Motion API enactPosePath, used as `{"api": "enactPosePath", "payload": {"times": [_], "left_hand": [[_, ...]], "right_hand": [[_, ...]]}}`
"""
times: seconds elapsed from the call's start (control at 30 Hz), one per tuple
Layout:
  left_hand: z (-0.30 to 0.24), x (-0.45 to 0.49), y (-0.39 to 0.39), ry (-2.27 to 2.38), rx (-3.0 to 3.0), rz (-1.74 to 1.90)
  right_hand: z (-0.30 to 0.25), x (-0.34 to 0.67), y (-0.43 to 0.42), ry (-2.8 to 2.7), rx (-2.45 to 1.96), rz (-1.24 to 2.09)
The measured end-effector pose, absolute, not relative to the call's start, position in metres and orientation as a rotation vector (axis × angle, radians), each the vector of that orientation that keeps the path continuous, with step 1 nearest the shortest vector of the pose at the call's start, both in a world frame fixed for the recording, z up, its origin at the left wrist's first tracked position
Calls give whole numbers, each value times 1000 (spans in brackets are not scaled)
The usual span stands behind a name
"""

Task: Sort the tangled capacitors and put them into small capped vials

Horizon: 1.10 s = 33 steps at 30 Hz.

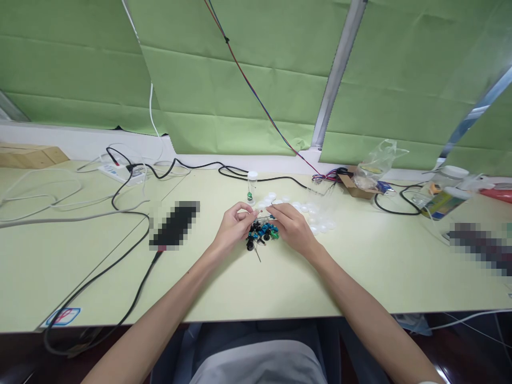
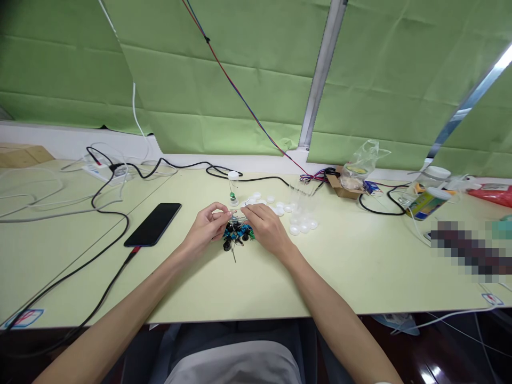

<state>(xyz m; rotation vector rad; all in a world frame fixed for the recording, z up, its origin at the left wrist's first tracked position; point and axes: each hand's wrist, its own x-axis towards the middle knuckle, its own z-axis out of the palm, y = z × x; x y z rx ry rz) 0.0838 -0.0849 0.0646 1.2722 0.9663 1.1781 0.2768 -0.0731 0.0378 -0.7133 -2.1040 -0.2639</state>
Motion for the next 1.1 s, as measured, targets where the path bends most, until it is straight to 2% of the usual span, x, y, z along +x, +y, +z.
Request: {"api": "enactPosePath", "payload": {"times": [0.3, 0.6, 1.1], "left_hand": [[60, 86, -83, 985, 1276, 1234], [60, 94, -93, 1057, 1702, 1715], [53, 98, -97, 1123, 1759, 1759]], "right_hand": [[34, 271, -76, -2010, -750, -181], [41, 254, -88, -1704, -812, 89], [38, 236, -97, -1588, -857, 105]]}}
